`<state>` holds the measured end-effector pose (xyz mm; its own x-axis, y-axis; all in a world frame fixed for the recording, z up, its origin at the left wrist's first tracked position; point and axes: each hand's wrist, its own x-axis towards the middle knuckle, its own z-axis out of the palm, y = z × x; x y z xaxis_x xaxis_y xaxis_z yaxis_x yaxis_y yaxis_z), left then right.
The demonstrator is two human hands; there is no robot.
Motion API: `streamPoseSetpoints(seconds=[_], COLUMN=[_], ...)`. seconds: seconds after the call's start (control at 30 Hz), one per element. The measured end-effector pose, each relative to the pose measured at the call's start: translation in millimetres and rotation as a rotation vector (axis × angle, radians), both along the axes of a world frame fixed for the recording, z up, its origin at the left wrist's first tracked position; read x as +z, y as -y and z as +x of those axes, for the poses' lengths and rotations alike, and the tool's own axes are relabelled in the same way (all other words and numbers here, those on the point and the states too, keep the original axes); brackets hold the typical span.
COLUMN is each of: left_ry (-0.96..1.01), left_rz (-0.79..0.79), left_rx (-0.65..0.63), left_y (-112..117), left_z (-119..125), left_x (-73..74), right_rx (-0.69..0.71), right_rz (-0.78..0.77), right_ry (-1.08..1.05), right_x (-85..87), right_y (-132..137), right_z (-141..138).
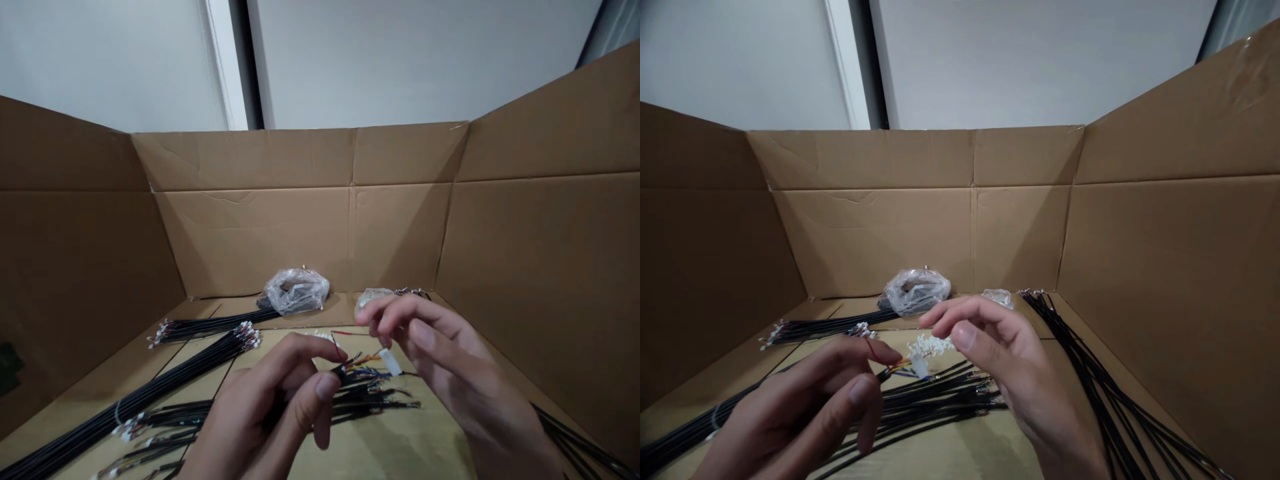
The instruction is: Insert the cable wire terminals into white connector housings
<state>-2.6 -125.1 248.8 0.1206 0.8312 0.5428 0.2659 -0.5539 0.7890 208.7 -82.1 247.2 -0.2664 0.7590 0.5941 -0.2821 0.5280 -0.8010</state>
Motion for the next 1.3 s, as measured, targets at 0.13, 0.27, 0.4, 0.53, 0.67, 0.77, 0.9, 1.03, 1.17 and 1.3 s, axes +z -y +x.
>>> streamPoseSetpoints(seconds=[0.13,0.27,0.4,0.53,0.67,0.77,0.9,1.03,1.17,1.3], left_ry=[-0.014,-0.059,-0.101,-0.129,-0.127,-0.109,-0.080,-0.096,-0.226,-0.282], left_rz=[0.074,0.185,0.228,0.200,0.165,0.202,0.239,0.405,0.532,0.537], left_rx=[0.042,0.027,0.038,0.026,0.022,0.052,0.051,0.009,-0.033,-0.054], left_y=[-3,-6,-10,-8,-10,-17,-28,-33,-32,-30], left_z=[-1,-3,-3,-4,-4,-2,2,2,0,2], left_x=[-4.4,-6.8,-2.9,0.5,0.3,-1.2,-7.3,-10.7,-10.0,-10.0], right_rx=[-0.083,-0.244,-0.342,-0.387,-0.415,-0.418,-0.478,-0.532,-0.548,-0.555], right_rz=[0.059,0.091,0.076,0.090,0.132,0.154,0.167,0.192,0.221,0.267], right_ry=[0.081,0.134,0.159,0.197,0.216,0.223,0.209,0.203,0.214,0.201], right_x=[-1.6,-2.0,-1.9,-1.2,-1.9,-2.7,-2.8,-2.7,-3.0,-3.1], right_y=[10,16,16,17,15,13,11,13,14,15], right_z=[3,0,-1,-2,-4,-6,-9,-12,-15,-15])
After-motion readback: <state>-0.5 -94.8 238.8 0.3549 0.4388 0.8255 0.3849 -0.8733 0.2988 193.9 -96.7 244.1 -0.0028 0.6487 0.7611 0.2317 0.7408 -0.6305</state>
